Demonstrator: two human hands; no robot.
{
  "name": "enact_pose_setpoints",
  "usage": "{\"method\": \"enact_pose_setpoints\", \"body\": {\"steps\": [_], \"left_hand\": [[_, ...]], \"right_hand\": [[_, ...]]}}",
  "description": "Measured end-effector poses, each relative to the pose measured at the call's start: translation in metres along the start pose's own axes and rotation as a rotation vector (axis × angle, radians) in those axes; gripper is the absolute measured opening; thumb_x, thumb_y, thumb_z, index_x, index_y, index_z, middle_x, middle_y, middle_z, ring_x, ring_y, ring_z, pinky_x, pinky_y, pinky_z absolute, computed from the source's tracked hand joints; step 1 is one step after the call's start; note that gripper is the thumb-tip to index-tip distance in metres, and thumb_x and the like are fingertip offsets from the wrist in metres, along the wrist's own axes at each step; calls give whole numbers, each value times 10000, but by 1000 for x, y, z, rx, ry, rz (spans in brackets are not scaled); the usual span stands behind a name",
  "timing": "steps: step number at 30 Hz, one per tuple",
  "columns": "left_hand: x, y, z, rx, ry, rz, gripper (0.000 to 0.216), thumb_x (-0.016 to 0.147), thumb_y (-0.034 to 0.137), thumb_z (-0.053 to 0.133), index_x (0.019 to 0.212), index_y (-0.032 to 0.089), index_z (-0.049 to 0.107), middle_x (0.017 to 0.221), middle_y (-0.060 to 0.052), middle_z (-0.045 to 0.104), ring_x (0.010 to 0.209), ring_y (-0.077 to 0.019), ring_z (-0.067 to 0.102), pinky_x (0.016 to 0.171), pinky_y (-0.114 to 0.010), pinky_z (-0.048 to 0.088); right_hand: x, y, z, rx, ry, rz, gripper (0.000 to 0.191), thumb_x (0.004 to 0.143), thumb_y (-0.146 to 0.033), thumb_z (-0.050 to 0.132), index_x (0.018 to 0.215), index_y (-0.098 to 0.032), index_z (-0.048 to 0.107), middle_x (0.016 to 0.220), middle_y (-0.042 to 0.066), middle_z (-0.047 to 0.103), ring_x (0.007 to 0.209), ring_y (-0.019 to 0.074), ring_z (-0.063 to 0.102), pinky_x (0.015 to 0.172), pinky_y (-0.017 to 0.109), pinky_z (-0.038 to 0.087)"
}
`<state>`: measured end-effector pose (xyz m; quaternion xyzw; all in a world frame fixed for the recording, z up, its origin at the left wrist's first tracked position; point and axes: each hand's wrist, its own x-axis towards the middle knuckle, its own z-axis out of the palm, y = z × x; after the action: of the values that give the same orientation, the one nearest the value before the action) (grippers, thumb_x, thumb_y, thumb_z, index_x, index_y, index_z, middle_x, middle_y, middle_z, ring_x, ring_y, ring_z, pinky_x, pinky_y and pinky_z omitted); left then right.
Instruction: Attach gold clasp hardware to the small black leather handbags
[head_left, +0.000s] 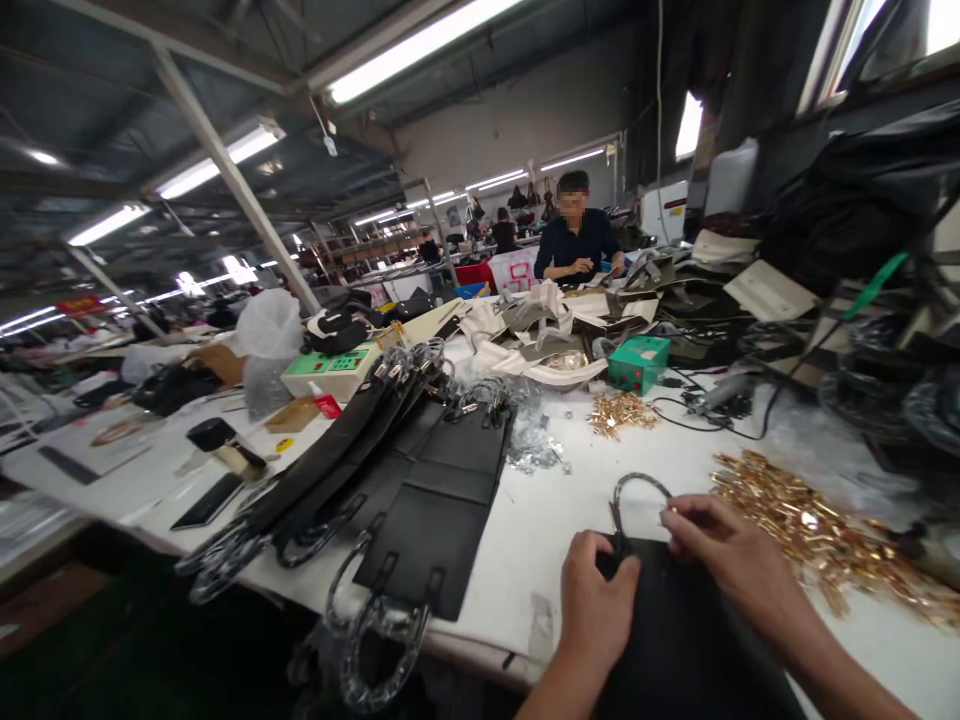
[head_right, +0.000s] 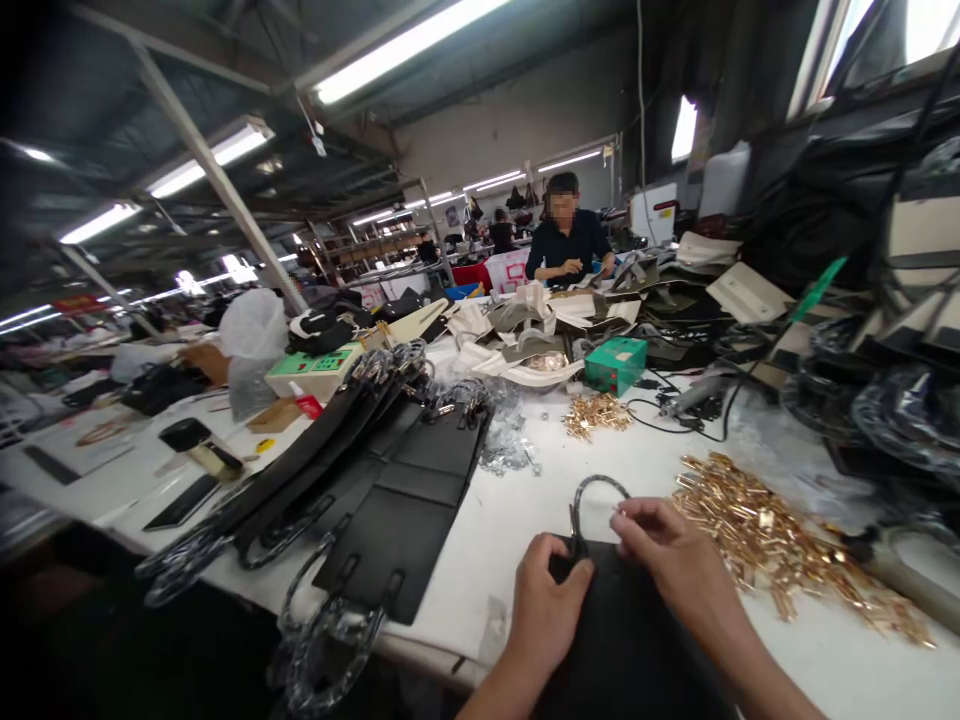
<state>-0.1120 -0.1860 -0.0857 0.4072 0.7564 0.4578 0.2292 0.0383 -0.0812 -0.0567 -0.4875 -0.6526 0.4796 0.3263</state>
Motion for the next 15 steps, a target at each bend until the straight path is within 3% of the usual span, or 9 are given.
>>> {"method": "enact_pose_setpoints", "body": {"steps": [3, 7, 12, 15], "left_hand": [[1, -1, 4, 27, -5, -27, 194, 736, 280, 690, 732, 214, 508, 764, 15, 565, 761, -176, 515, 708, -294, 363], [-2, -4, 5, -76, 21, -80, 222, 765, 307, 677, 697, 215, 487, 718, 19, 553, 755, -173, 521, 709, -285, 376], [-4, -2, -3, -430, 98, -238, 316, 753, 402, 716, 947, 183, 598, 857, -27, 665, 869, -196, 607, 792, -284, 443], [-7, 2, -16, -650, -11, -433, 421, 705, 401, 743, 1024, 149, 633, 911, -76, 715, 883, -229, 657, 758, -308, 493]], "right_hand": [[-25, 15, 20, 199, -80, 99, 531, 702, -619, 693, 1036, -207, 671, 813, 38, 759, 757, 246, 723, 705, 295, 559], [-29, 35, 33, 253, -86, 124, 552, 683, -613, 716, 1081, -234, 670, 967, 34, 773, 924, 260, 728, 758, 267, 573], [-28, 38, 32, 177, -48, 80, 538, 654, -608, 733, 1042, -238, 701, 940, 28, 779, 920, 266, 731, 774, 274, 574], [-32, 31, 32, 173, -21, 63, 488, 673, -578, 735, 1012, -227, 716, 902, 37, 778, 893, 270, 732, 783, 299, 571]]}}
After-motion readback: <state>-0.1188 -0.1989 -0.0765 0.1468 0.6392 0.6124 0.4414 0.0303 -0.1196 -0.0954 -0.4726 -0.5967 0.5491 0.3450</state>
